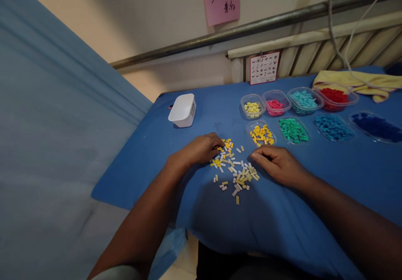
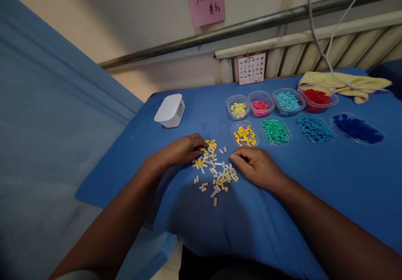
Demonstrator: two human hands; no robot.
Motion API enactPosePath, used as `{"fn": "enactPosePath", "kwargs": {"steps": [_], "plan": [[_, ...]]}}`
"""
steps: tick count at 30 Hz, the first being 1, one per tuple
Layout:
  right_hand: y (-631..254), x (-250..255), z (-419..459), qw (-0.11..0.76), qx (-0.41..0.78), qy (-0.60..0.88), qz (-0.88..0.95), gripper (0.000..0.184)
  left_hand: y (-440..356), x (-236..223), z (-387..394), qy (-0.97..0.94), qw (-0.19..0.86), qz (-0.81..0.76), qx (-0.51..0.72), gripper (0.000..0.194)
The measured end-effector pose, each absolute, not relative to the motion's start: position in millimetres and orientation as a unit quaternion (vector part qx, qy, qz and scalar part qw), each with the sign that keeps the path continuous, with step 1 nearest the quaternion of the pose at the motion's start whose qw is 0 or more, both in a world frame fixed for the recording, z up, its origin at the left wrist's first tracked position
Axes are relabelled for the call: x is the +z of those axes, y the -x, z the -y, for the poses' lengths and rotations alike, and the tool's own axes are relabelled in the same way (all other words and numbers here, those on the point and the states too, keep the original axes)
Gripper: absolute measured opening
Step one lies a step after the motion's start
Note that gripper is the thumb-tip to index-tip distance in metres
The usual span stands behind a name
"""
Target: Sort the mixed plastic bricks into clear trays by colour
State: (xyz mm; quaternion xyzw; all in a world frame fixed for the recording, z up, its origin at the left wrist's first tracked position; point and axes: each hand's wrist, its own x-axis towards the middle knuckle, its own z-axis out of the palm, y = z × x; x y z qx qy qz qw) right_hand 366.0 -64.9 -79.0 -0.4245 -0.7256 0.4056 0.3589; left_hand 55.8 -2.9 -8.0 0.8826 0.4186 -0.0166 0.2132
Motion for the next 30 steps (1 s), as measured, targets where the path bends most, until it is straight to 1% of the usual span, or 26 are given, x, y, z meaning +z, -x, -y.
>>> {"fn": "enactPosePath", "kwargs": {"steps": [3,5,11,16,20,24,26,30], "plan": [[-366.2,-79.5,64.7,0.358,0.406,0.424,0.726,0.033,-57.1,-3.9,6.3,-0.868,0.22,-0.444,-0.022,0.042],[-366.3,-80.0,64.7,0.357,0.407,0.422,0.727,0.034,-56.7,-4.3,7.5,-0.858,0.219,-0.464,-0.019,0.044],[-366.1,-79.5,65.0,0.358,0.406,0.423,0.727,0.036,-49.0,-9.0,13.1,-0.837,0.222,-0.5,0.009,0.039],[-365.6,-78.3,64.9,0.361,0.4,0.422,0.729,0.037,-49.5,-3.5,20.7,-0.85,0.235,-0.471,0.016,0.04],[-365.8,-78.5,64.9,0.359,0.401,0.426,0.727,0.036,-54.3,-5.6,20.0,-0.849,0.208,-0.486,0.001,0.028],[-366.7,-79.3,64.7,0.357,0.404,0.425,0.727,0.036,-53.3,-10.0,19.2,-0.817,0.227,-0.531,0.009,0.018],[-367.1,-79.8,64.5,0.356,0.405,0.424,0.728,0.037,-50.6,-11.9,19.9,-0.809,0.24,-0.536,0.019,0.019],[-367.3,-80.6,64.2,0.354,0.403,0.424,0.729,0.036,-44.2,-16.0,22.0,-0.808,0.244,-0.535,0.045,0.028]]}}
